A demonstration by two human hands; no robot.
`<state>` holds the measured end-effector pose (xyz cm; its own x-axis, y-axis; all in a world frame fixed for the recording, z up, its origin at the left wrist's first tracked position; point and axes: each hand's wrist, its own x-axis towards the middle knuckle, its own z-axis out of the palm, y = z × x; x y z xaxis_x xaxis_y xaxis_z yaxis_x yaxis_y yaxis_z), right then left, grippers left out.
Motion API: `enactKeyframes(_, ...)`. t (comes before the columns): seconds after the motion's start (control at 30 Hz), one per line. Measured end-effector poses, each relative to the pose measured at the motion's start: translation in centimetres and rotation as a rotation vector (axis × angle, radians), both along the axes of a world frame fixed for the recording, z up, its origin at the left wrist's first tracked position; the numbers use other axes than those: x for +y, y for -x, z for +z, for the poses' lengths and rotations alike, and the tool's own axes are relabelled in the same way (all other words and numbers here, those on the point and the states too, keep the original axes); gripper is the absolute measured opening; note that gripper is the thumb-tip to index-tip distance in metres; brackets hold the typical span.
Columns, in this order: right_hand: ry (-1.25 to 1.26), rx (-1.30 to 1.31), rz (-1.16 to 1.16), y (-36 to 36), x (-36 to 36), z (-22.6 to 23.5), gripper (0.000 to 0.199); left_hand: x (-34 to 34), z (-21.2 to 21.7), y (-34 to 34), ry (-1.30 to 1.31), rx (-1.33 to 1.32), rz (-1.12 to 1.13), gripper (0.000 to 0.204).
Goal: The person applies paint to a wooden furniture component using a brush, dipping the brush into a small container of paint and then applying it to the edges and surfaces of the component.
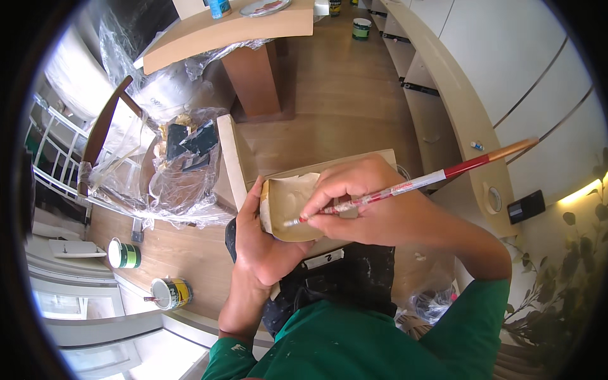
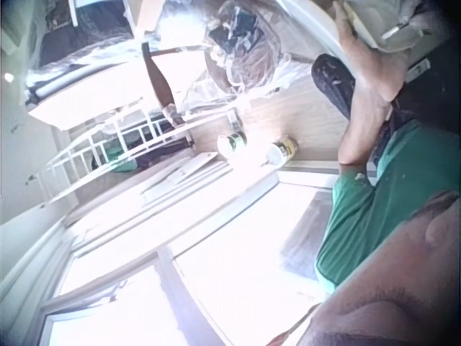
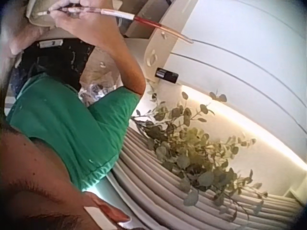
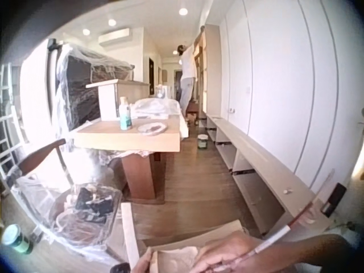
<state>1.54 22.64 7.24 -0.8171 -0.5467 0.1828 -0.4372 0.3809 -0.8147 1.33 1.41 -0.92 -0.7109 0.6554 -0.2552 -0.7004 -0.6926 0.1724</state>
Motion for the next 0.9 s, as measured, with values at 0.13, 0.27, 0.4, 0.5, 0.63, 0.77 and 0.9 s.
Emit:
enactKeyframes(0.13, -0.043, 0.004, 0.009, -0.1, 1.3, 0.9, 0.014, -0.2, -0.3, 0.1, -0.035, -0.018, -0.021, 0.065)
enactKeyframes(0.27, -0.063, 0.190, -0.074, 0.6, 1.3, 0.7, 0.010, -0.2, -0.6, 0.1, -0.058, -0.022, -0.006, 0.064)
enactKeyframes(0.4, -0.012, 0.195, -0.077, 0.5, 0.5, -0.1, 0.012, 0.0, -0.2, 0.1, -0.015, -0.017, 0.002, 0.063)
enactKeyframes(0.5, -0.100, 0.103, -0.002, -0.1, 0.9, 1.3, 0.013, -0.1, -0.5, 0.0, -0.032, -0.015, -0.006, 0.063)
enactKeyframes(0.63, -0.103, 0.203, -0.104, 0.2, 1.9, 1.0, 0.015, -0.1, -0.3, 0.0, -0.029, -0.029, 0.004, 0.063)
enactKeyframes(0.77, -0.058, 0.108, -0.044, -0.1, 0.6, 0.6, 0.016, 0.0, -0.3, 0.0, -0.037, -0.044, 0.014, 0.062)
enactKeyframes(0.9, -0.095, 0.186, -0.022, 0.1, 1.4, 2.1, 0.016, 0.1, 0.2, -0.2, -0.033, -0.050, 0.008, 0.060)
